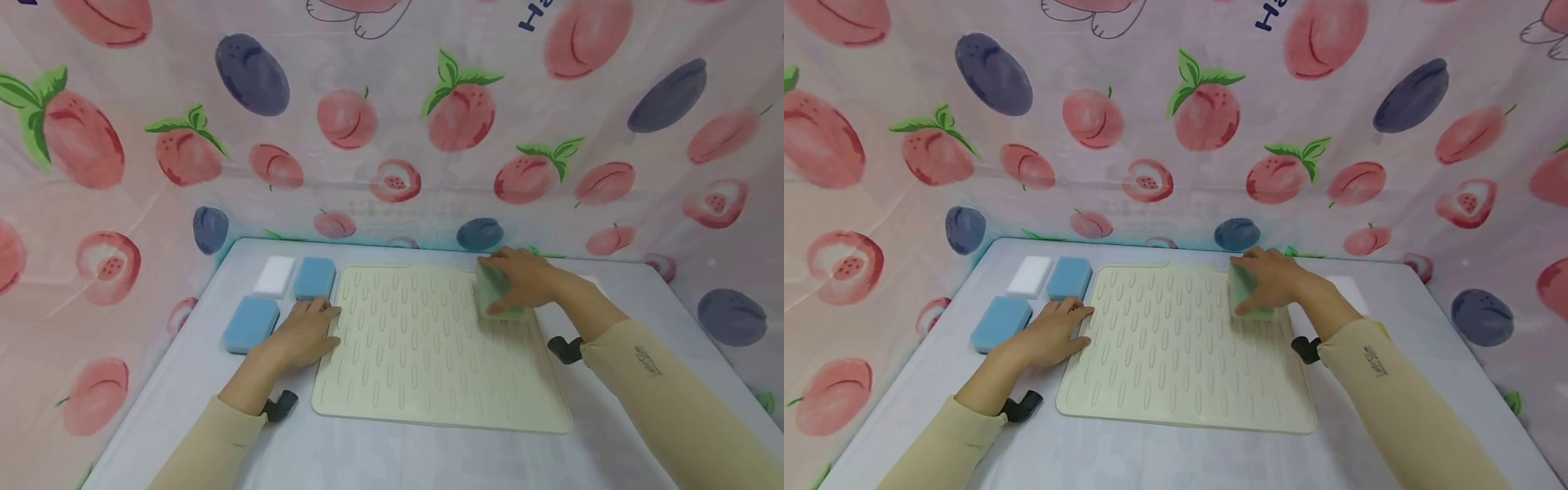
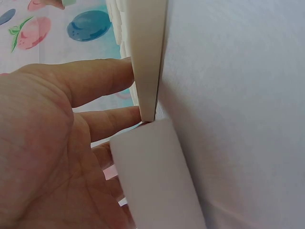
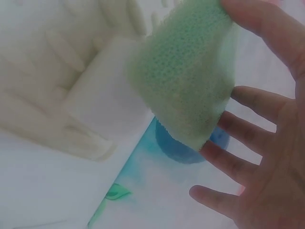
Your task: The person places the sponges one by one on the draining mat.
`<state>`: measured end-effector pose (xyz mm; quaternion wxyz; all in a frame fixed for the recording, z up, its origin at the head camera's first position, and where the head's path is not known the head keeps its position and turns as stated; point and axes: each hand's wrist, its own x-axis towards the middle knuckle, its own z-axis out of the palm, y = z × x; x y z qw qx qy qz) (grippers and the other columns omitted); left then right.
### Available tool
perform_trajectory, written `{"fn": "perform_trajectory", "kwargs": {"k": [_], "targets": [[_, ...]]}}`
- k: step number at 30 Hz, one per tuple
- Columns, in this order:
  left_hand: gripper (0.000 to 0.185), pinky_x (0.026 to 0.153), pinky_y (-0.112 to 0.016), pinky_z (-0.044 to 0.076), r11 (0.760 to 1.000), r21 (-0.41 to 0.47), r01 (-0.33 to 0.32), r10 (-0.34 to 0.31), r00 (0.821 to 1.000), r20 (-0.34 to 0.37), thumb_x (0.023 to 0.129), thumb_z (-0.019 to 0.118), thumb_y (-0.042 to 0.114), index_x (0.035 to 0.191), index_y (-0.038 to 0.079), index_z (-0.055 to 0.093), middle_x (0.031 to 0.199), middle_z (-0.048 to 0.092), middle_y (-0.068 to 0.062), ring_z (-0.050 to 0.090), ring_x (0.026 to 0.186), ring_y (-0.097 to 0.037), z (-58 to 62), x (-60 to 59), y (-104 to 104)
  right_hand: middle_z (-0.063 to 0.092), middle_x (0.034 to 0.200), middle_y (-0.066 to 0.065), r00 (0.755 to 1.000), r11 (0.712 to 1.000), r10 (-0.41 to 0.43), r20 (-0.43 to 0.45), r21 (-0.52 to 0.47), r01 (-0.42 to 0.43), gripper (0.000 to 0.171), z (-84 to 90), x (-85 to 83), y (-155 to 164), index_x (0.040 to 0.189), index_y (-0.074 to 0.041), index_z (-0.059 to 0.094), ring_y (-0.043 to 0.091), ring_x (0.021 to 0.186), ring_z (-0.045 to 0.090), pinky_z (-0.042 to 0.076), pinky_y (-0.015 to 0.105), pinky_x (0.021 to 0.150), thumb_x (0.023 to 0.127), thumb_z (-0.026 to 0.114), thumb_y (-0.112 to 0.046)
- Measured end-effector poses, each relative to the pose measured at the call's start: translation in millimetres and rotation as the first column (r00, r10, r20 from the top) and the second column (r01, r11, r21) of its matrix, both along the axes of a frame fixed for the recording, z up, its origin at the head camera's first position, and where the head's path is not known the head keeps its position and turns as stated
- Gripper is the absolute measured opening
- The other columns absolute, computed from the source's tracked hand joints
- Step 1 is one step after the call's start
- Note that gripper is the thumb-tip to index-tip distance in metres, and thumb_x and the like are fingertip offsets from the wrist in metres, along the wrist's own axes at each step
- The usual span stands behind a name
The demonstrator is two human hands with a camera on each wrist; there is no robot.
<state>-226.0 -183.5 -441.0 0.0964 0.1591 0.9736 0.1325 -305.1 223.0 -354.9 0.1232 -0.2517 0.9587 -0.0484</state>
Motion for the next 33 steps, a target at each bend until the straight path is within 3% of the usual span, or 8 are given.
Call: {"fn": "perform_trajectory", "kwargs": {"k": [17,33], "targets": [[0.06,0.115,-0.055,0.037,1.0,0.0,0.002,-0.002,1.0,-0.01,0.1,0.069,0.027,0.151,0.003,0.05,0.146,0.048,-0.019,0.043,0.134,-0.04,-2.4,-1.4,-0.9,0.039,0.16,0.021,0.999,0.999,-0.031,0.042,0.023,0.03,0.102,2.0,-11.8,-21.0,0.161,-0.015,0.039,0.049,0.143,0.037,0.036,0.074,0.108,0.079,0.086,-0.054],[0.061,0.116,-0.055,0.037,1.0,0.007,-0.014,0.014,1.0,0.003,0.099,0.07,0.027,0.152,0.003,0.05,0.147,0.048,-0.018,0.043,0.134,-0.039,-0.6,0.5,-1.3,0.038,0.16,0.021,0.997,0.999,-0.033,0.064,0.037,0.031,0.1,-10.6,-21.6,-39.3,0.161,-0.014,0.038,0.049,0.146,0.034,0.033,0.074,0.111,0.081,0.086,-0.05]]}}
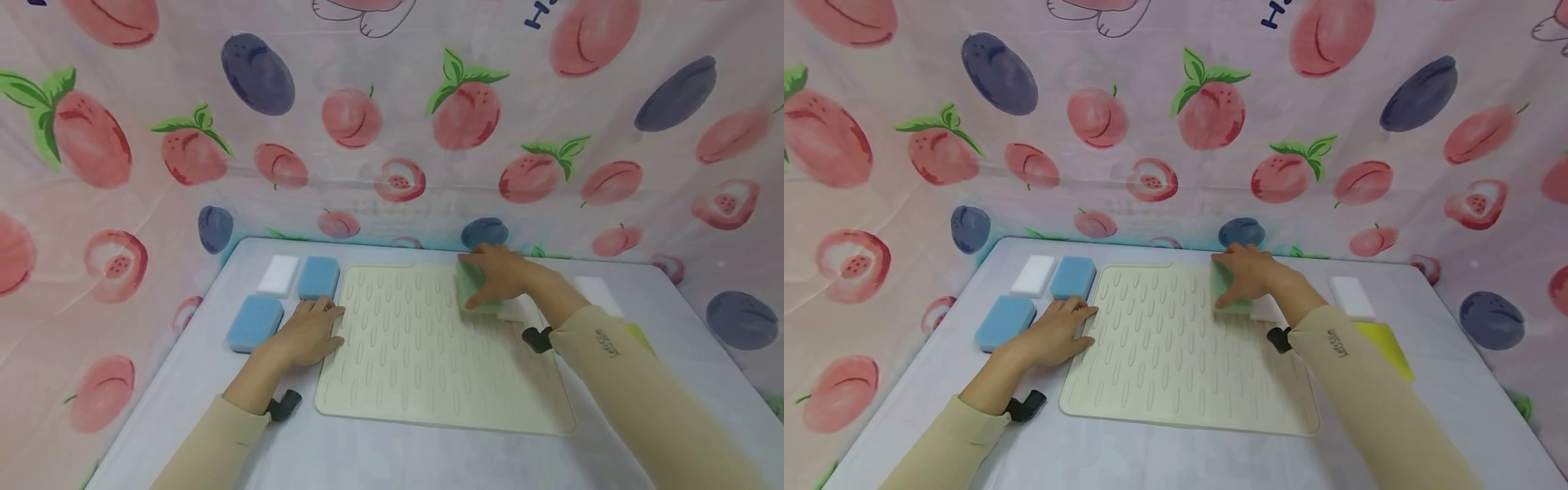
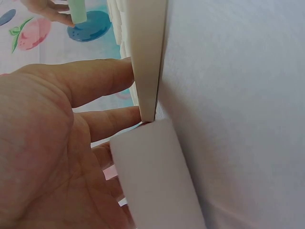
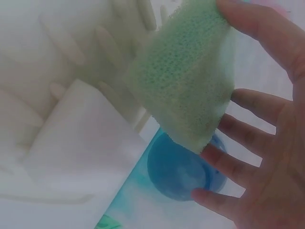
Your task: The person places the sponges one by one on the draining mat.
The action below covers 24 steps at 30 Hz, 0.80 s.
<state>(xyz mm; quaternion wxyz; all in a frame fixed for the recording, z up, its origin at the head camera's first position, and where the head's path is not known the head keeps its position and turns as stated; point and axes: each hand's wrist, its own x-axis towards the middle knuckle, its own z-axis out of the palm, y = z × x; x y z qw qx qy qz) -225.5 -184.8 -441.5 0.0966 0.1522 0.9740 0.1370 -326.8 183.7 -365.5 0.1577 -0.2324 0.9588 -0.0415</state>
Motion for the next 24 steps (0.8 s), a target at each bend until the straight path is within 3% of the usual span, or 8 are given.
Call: {"fn": "perform_trajectory", "kwargs": {"k": [24], "targets": [[0.06,0.115,-0.054,0.038,1.0,0.006,-0.011,0.011,1.0,0.0,0.099,0.07,0.027,0.152,0.004,0.05,0.147,0.048,-0.017,0.043,0.134,-0.039,-1.3,0.2,-0.8,0.037,0.161,0.017,0.997,1.0,-0.023,0.071,0.023,0.022,0.103,-20.5,-9.8,-10.2,0.163,-0.015,0.034,0.047,0.149,0.031,0.031,0.072,0.114,0.081,0.084,-0.053]]}}
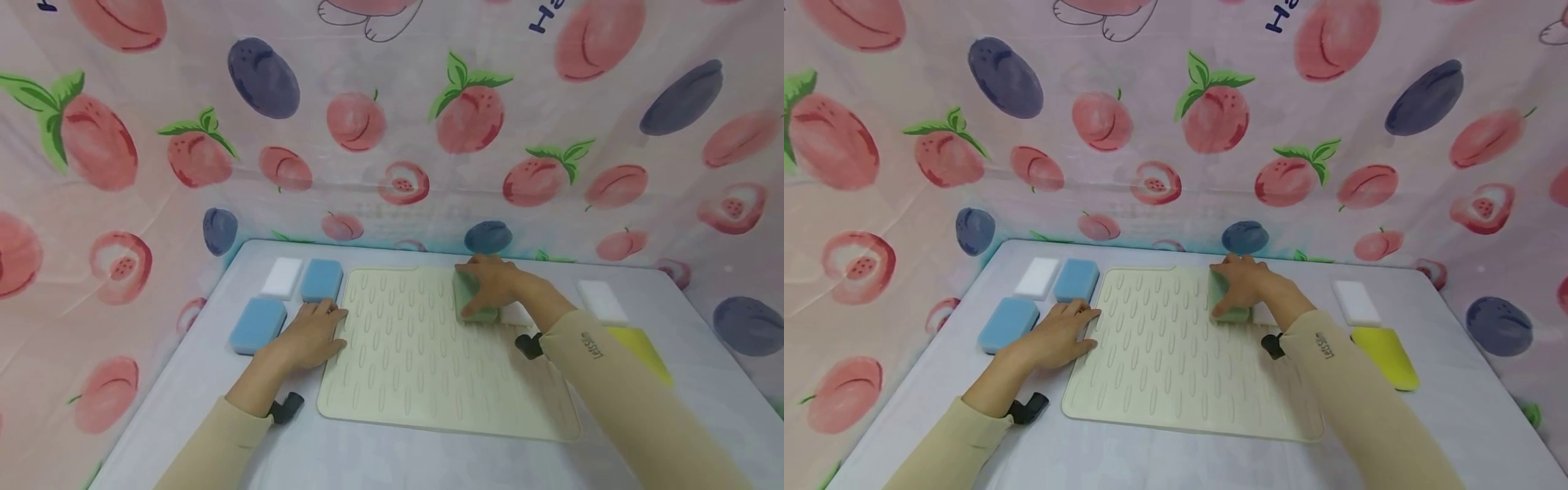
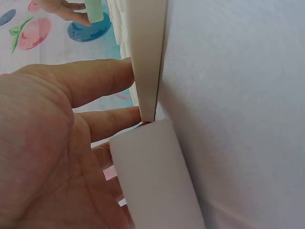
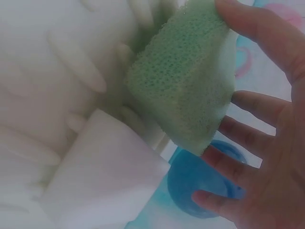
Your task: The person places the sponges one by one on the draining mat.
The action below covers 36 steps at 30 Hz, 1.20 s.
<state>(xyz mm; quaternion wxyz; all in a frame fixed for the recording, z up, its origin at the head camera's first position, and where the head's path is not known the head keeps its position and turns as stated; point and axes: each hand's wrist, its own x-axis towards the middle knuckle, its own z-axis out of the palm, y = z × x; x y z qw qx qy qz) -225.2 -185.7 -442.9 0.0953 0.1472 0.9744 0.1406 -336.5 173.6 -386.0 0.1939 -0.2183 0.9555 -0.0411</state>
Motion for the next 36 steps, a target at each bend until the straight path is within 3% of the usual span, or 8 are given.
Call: {"fn": "perform_trajectory", "kwargs": {"k": [13,36], "targets": [[0.06,0.116,-0.055,0.038,1.0,-0.003,0.002,-0.002,1.0,0.001,0.1,0.07,0.027,0.152,0.004,0.05,0.147,0.048,-0.017,0.043,0.134,-0.039,2.1,0.3,1.6,0.038,0.16,0.019,0.999,0.999,0.027,-0.018,0.039,-0.027,0.106,-7.8,-5.0,1.7,0.163,-0.014,0.034,0.046,0.147,0.034,0.033,0.071,0.112,0.08,0.083,-0.059],[0.061,0.115,-0.054,0.038,1.0,-0.005,0.005,-0.005,1.0,0.005,0.1,0.069,0.028,0.153,0.005,0.049,0.147,0.047,-0.016,0.042,0.132,-0.037,-0.3,-2.3,1.1,0.032,0.164,0.02,1.0,0.999,0.002,0.017,0.038,-0.003,0.112,-13.3,-5.1,1.9,0.165,-0.014,0.027,0.048,0.149,0.03,0.03,0.074,0.114,0.08,0.082,-0.061]]}}
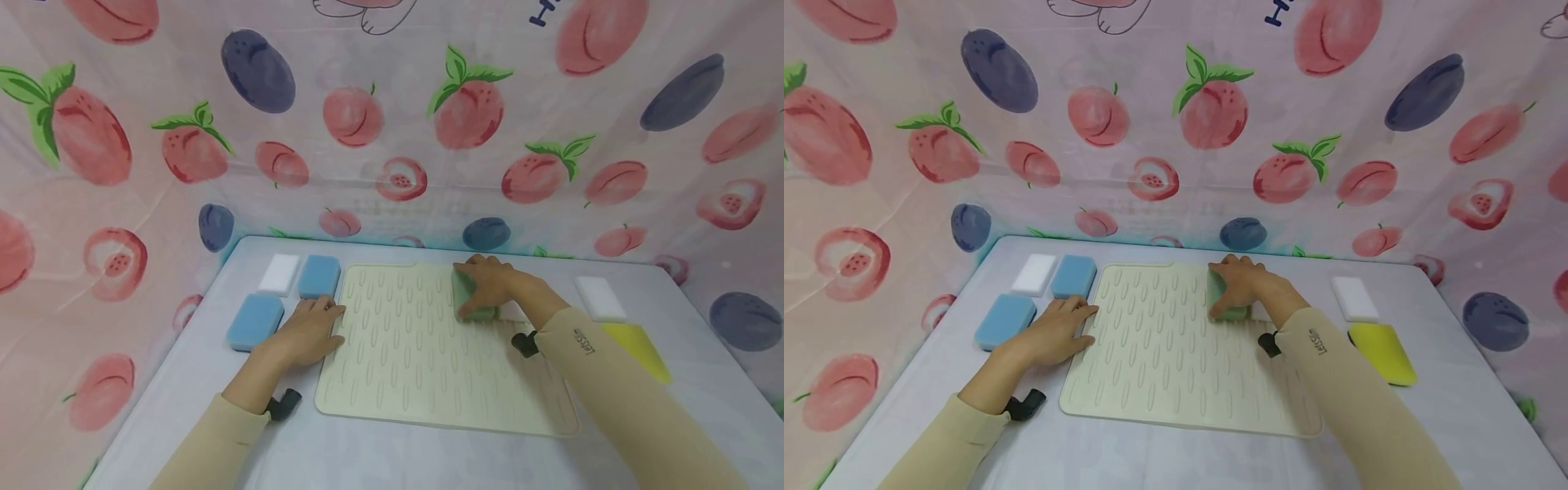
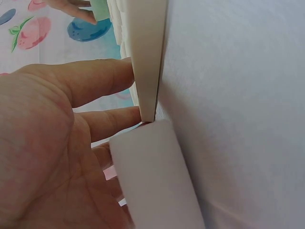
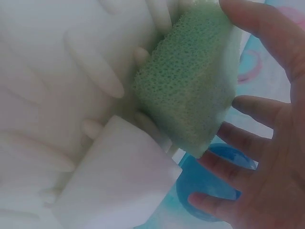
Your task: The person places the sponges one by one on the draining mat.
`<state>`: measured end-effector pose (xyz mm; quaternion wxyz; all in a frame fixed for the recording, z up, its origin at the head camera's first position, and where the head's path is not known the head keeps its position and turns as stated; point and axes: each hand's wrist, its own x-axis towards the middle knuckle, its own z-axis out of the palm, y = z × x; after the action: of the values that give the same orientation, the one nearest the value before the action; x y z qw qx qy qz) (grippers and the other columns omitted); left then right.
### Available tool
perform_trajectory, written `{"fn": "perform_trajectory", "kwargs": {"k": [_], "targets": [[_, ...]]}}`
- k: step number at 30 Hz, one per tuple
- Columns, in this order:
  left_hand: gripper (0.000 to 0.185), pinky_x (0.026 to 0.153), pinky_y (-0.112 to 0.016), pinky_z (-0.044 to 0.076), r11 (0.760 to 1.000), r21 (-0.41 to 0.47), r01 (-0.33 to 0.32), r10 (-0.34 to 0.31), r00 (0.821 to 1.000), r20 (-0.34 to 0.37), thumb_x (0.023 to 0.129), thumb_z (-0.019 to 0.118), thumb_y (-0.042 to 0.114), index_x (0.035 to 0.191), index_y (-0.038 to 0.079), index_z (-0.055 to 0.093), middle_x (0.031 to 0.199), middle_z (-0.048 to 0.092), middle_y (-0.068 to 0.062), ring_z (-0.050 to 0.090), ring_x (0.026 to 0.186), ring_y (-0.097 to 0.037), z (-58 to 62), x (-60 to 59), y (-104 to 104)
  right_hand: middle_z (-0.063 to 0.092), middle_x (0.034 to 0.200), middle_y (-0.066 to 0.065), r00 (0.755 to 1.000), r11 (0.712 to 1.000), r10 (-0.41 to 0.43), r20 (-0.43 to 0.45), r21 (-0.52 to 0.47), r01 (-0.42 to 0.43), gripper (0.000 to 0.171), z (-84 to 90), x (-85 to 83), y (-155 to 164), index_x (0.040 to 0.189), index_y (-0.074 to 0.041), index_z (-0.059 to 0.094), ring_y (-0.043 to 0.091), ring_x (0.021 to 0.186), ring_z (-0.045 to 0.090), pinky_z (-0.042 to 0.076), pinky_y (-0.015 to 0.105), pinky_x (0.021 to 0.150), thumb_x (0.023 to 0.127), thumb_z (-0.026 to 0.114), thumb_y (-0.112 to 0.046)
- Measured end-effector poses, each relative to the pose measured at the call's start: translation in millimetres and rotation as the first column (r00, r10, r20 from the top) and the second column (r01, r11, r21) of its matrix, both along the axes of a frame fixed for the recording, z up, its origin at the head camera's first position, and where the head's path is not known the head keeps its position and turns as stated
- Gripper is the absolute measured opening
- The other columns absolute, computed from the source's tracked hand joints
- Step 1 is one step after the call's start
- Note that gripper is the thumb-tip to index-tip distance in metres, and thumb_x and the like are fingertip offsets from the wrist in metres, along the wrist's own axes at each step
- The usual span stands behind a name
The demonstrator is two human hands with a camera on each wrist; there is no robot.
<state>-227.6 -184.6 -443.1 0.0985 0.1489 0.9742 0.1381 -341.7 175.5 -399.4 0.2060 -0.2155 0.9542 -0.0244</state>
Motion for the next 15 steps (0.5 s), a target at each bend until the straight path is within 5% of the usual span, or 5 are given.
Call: {"fn": "perform_trajectory", "kwargs": {"k": [15], "targets": [[0.06,0.116,-0.055,0.036,1.0,-0.011,0.015,-0.015,1.0,-0.001,0.101,0.068,0.028,0.153,0.004,0.049,0.147,0.047,-0.017,0.041,0.135,-0.039,0.8,0.0,-0.1,0.028,0.167,0.019,1.0,0.999,-0.016,-0.012,-0.038,0.016,0.111,13.1,8.7,5.7,0.166,-0.017,0.026,0.05,0.151,0.027,0.029,0.075,0.113,0.08,0.082,-0.06]]}}
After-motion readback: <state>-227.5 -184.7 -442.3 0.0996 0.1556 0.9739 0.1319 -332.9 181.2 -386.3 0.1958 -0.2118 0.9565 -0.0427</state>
